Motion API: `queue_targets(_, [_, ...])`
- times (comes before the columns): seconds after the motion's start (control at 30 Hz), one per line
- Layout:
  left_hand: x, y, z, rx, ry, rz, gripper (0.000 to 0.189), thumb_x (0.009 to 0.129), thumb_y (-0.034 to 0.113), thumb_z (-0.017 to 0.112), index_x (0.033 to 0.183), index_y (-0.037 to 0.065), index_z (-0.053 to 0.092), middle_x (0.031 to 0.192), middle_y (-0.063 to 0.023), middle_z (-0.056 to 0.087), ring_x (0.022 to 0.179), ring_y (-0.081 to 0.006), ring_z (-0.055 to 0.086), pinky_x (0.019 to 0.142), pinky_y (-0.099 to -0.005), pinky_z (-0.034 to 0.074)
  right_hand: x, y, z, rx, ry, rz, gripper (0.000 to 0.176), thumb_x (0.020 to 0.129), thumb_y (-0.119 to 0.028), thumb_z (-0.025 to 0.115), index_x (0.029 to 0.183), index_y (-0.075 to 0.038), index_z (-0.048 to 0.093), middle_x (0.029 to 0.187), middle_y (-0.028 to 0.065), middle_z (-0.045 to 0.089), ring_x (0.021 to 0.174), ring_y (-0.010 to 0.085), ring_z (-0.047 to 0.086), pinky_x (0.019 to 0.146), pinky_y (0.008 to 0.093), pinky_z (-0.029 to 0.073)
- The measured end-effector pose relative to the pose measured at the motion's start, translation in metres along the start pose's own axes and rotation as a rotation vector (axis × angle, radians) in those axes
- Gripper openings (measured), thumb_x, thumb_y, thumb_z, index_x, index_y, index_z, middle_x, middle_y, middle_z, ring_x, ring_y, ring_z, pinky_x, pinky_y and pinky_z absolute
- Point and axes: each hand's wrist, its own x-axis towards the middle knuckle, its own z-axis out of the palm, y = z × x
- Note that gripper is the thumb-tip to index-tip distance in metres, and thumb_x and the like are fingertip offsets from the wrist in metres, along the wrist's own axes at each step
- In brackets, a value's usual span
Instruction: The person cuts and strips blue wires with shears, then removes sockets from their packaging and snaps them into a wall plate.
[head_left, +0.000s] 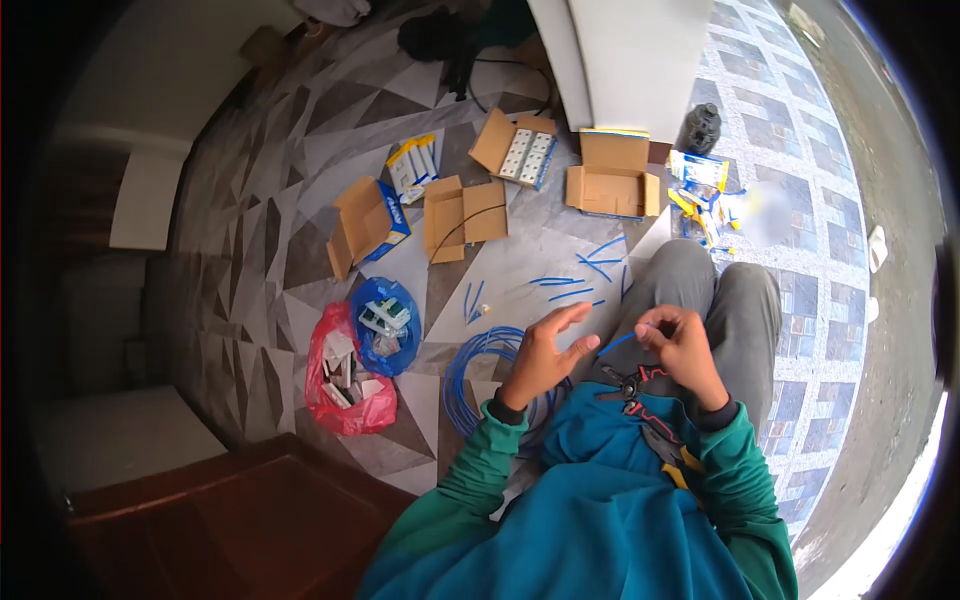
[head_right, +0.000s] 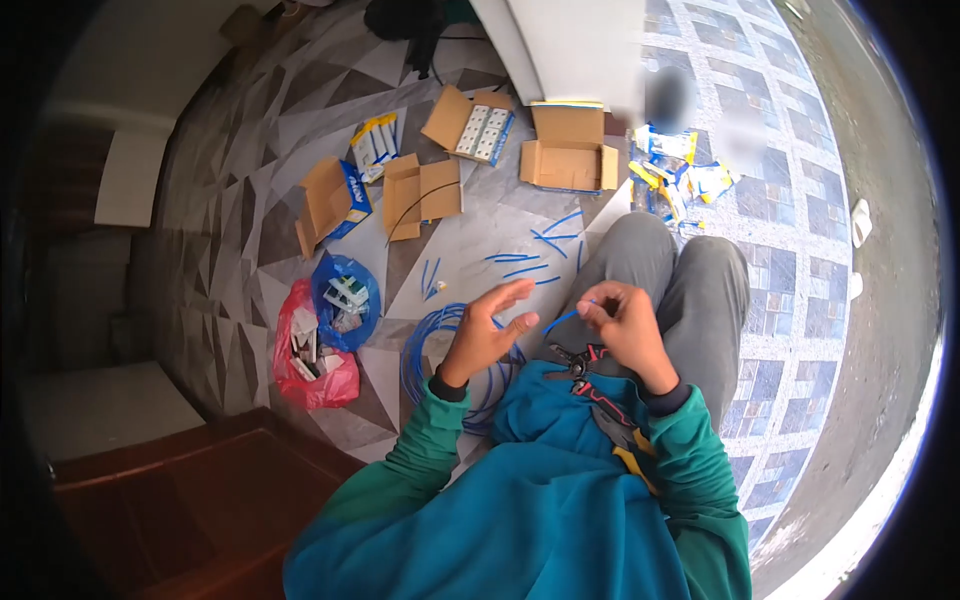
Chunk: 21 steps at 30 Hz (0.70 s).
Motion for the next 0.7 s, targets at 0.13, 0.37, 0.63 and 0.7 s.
queue_targets(0.13, [0.002, -0.016, -0.049, 0.128, 0.091, -0.002, 0.030, 0.084, 0.010, 0.069, 0.110, -0.003, 0.062, 0.106, -0.0132, 0.067, 0.096, -0.0217, 0.066, 0.086, -0.0311, 0.051, 0.040, 0.007, -0.003, -0.250, -0.020, -0.150, 0.006, 0.081, 0.000, 0.066, 0.084, 0.004, 0.063, 0.066, 0.0016, 0.060, 0.060, 0.0066, 0.054, 0.054, 0.0232, 0.042])
queue_targets(0.37, [-0.002, -0.017, -0.136, 0.266, 0.277, 0.026, 0.024, 0.085, 0.013, 0.067, 0.104, 0.000, 0.065, 0.094, -0.0121, 0.069, 0.084, -0.0213, 0.068, 0.077, -0.0300, 0.052, 0.079, -0.003, 0.014, -0.741, -0.089, -0.373, 0.042, 0.072, -0.017, 0.077, 0.105, 0.003, 0.061, 0.088, 0.0190, 0.064, 0.079, 0.0327, 0.063, 0.073, 0.0389, 0.049])
queue_targets(0.63, [0.141, -0.087, -0.220, 0.585, 0.533, -0.069, 0.027, 0.081, 0.022, 0.067, 0.099, 0.002, 0.066, 0.088, -0.0180, 0.069, 0.080, -0.0305, 0.068, 0.073, -0.0372, 0.053, 0.013, -0.030, -0.059, -0.497, -0.026, -0.244, 0.029, 0.077, -0.004, 0.070, 0.103, 0.006, 0.062, 0.086, 0.0144, 0.065, 0.076, 0.0195, 0.063, 0.072, 0.0294, 0.051])
queue_targets(0.7, [0.199, -0.152, -0.242, 0.774, 0.606, 0.013, 0.034, 0.081, 0.026, 0.064, 0.101, -0.001, 0.063, 0.092, -0.0249, 0.066, 0.087, -0.0403, 0.064, 0.079, -0.0438, 0.051, -0.010, -0.027, -0.084, -0.467, 0.097, -0.185, 0.029, 0.078, -0.004, 0.070, 0.103, 0.006, 0.062, 0.086, 0.0128, 0.065, 0.076, 0.0181, 0.063, 0.072, 0.0290, 0.051])
